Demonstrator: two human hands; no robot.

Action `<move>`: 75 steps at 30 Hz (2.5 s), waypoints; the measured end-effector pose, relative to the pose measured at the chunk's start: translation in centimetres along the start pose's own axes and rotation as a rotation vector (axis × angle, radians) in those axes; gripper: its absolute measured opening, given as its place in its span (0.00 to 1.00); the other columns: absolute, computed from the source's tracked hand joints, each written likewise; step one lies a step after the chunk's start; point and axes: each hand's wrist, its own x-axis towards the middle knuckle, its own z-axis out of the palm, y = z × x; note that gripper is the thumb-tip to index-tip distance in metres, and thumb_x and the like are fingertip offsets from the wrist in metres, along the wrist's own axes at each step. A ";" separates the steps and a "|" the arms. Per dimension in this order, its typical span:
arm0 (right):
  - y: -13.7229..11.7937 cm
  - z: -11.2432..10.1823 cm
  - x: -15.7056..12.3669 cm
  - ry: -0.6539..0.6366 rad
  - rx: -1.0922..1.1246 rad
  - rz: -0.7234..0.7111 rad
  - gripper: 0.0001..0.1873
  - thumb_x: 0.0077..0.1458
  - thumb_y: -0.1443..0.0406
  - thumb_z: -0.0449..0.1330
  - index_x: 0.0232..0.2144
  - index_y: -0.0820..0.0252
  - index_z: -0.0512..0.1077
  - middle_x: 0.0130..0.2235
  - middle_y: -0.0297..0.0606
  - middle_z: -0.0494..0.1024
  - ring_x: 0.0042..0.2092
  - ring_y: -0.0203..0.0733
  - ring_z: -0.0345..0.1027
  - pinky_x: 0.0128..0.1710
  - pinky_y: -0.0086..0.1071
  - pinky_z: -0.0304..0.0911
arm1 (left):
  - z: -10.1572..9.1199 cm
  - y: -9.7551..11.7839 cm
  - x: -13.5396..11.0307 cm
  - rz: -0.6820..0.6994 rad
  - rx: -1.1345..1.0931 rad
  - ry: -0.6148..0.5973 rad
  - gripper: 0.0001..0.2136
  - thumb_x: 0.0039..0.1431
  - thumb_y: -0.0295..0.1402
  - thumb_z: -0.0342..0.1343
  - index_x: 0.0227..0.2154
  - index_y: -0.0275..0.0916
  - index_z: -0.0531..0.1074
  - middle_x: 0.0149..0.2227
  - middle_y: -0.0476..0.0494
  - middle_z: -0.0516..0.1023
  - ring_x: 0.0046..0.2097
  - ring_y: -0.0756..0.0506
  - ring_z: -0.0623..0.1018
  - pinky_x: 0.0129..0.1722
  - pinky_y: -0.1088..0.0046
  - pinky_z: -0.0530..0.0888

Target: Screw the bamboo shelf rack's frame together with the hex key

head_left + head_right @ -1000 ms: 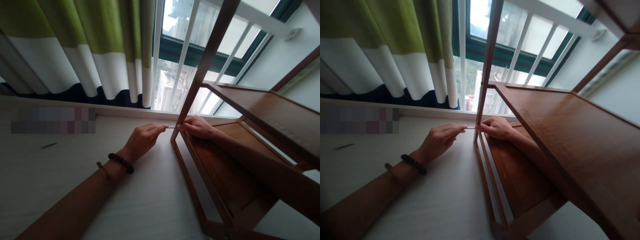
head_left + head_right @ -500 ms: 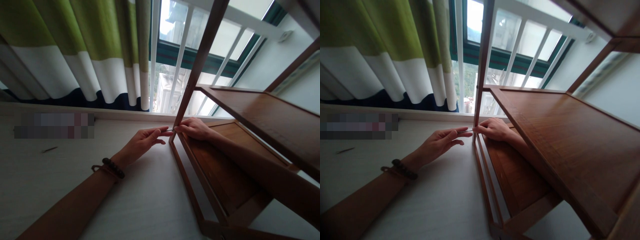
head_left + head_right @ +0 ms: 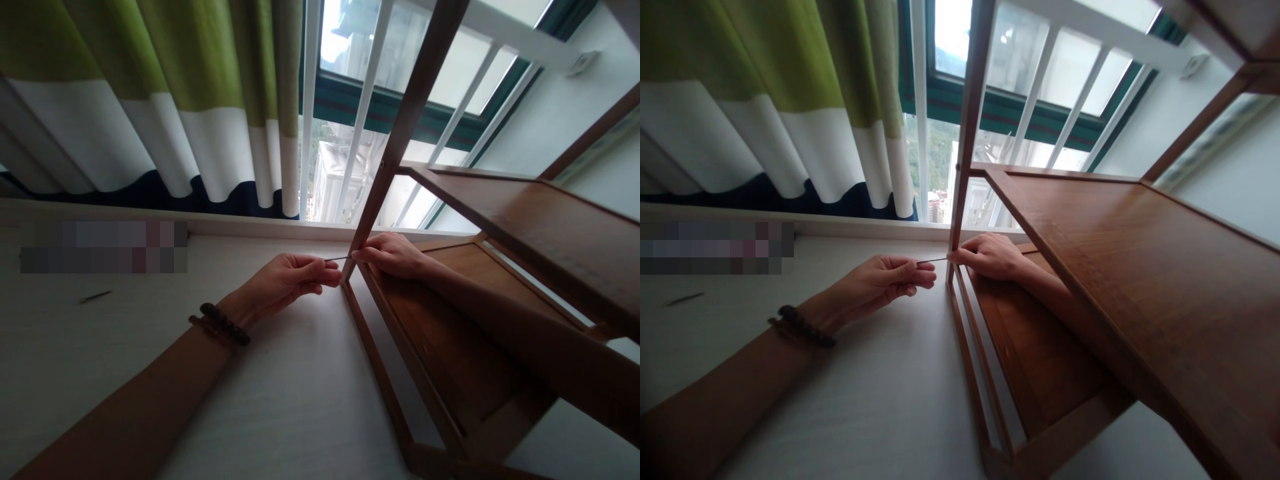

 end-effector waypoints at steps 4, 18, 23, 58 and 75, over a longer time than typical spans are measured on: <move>0.0 0.0 0.0 -0.003 0.002 -0.004 0.24 0.52 0.51 0.47 0.21 0.63 0.71 0.20 0.32 0.64 0.25 0.32 0.56 0.27 0.26 0.46 | 0.1 0.0 -0.1 0.000 0.029 0.004 0.11 0.50 0.32 0.59 0.35 0.31 0.75 0.34 0.37 0.79 0.35 0.48 0.76 0.31 0.76 0.68; -0.2 -0.2 0.1 -0.030 0.011 0.018 0.24 0.51 0.51 0.47 0.23 0.63 0.73 0.21 0.33 0.67 0.26 0.33 0.58 0.27 0.27 0.47 | -0.6 -0.5 0.1 0.164 0.341 0.041 0.12 0.46 0.35 0.60 0.33 0.33 0.77 0.31 0.39 0.79 0.28 0.50 0.74 0.23 0.76 0.71; 0.0 -0.2 0.2 -0.032 0.013 0.010 0.24 0.52 0.51 0.47 0.24 0.63 0.73 0.22 0.33 0.69 0.27 0.34 0.59 0.27 0.27 0.47 | -0.9 -0.5 0.1 0.252 0.471 0.053 0.15 0.47 0.35 0.60 0.37 0.34 0.76 0.29 0.41 0.79 0.24 0.51 0.74 0.26 0.74 0.74; -0.1 -0.2 0.0 -0.009 0.040 -0.010 0.22 0.51 0.53 0.48 0.23 0.63 0.73 0.19 0.31 0.63 0.24 0.32 0.56 0.26 0.26 0.47 | -0.7 1.5 0.4 -0.232 0.048 0.014 0.13 0.52 0.38 0.55 0.28 0.30 0.75 0.28 0.38 0.78 0.26 0.53 0.75 0.26 0.82 0.73; -0.1 -0.2 -0.1 -0.019 0.021 0.004 0.22 0.51 0.54 0.48 0.22 0.63 0.73 0.19 0.31 0.63 0.25 0.32 0.56 0.26 0.26 0.47 | -0.7 1.2 0.7 -0.345 -0.202 -0.052 0.08 0.54 0.31 0.54 0.27 0.29 0.70 0.22 0.48 0.65 0.22 0.58 0.65 0.16 0.90 0.65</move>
